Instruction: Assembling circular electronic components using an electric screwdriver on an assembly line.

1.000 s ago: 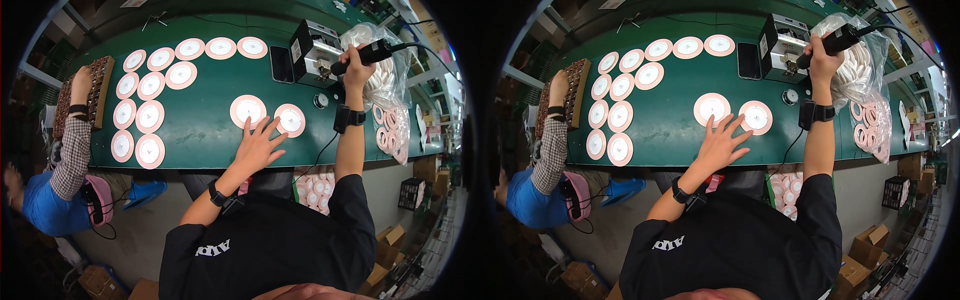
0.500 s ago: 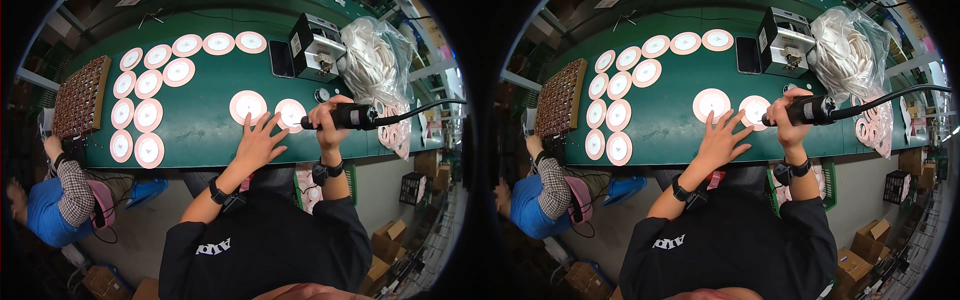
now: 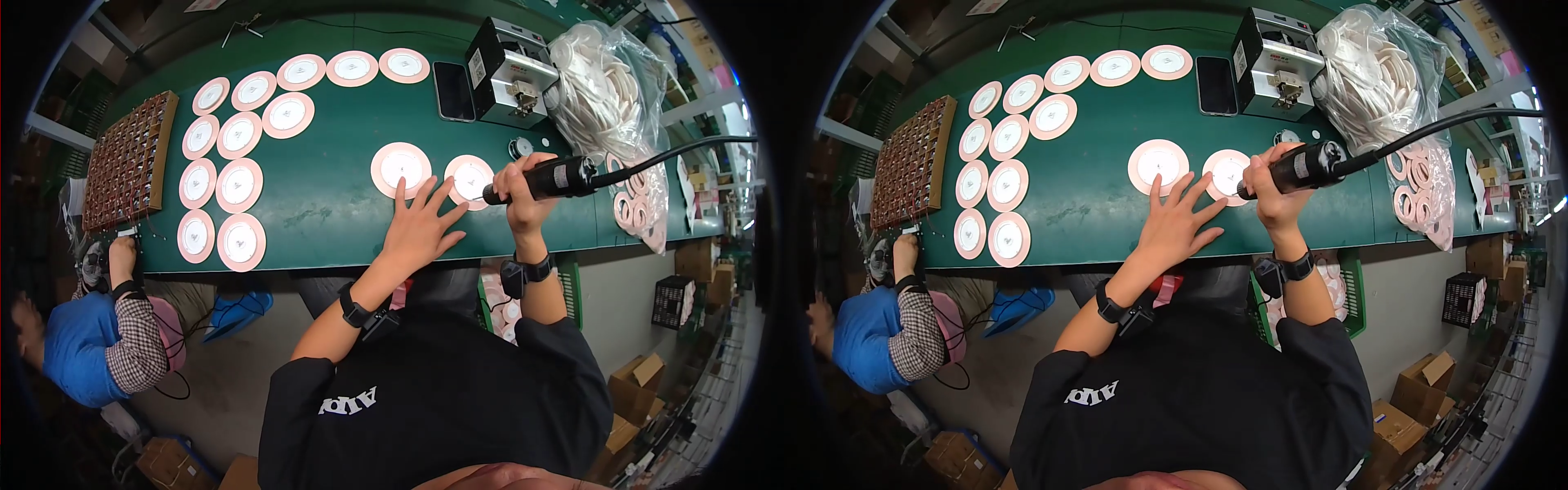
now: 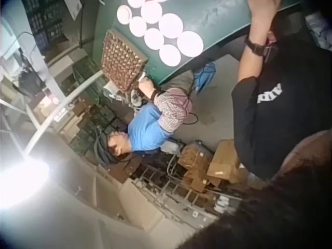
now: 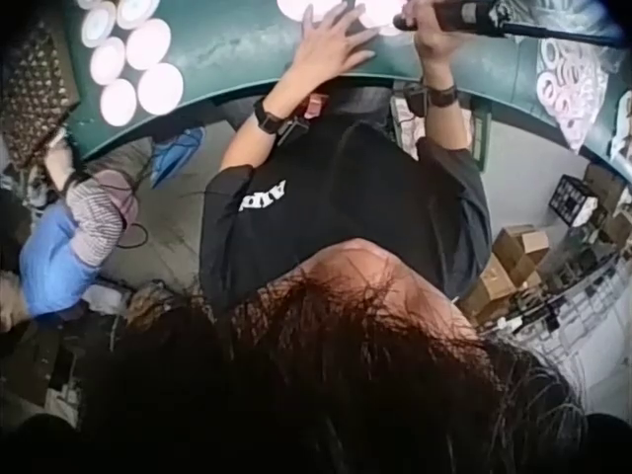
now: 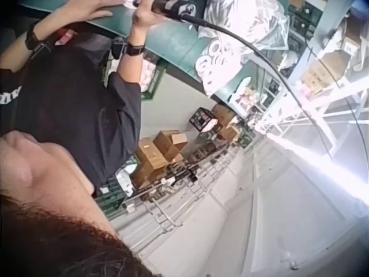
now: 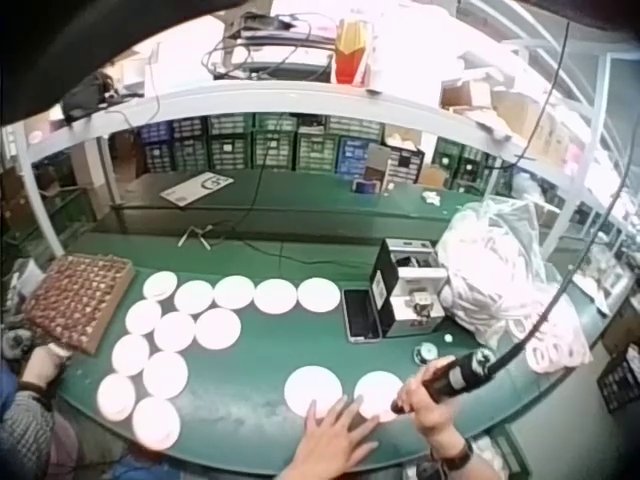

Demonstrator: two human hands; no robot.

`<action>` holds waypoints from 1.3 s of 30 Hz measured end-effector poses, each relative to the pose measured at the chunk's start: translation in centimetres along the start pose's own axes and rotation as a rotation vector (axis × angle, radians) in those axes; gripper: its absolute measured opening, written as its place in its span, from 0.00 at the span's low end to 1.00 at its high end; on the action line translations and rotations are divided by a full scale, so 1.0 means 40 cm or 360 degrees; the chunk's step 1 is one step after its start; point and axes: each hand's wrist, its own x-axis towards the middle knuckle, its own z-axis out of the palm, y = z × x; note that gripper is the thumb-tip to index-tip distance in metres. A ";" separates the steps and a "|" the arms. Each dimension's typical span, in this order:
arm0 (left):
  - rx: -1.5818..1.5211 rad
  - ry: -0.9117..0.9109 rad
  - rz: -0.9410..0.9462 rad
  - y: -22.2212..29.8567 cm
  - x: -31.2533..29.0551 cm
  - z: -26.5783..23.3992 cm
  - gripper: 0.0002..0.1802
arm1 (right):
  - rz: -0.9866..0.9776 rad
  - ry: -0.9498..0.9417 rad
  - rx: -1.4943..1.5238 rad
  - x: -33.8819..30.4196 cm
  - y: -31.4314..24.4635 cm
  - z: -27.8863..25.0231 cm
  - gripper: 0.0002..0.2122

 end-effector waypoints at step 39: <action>-0.0169 0.0164 -0.0139 -0.023 0.049 0.002 0.21 | -0.0160 0.0075 0.0213 0.204 -0.077 -0.061 0.08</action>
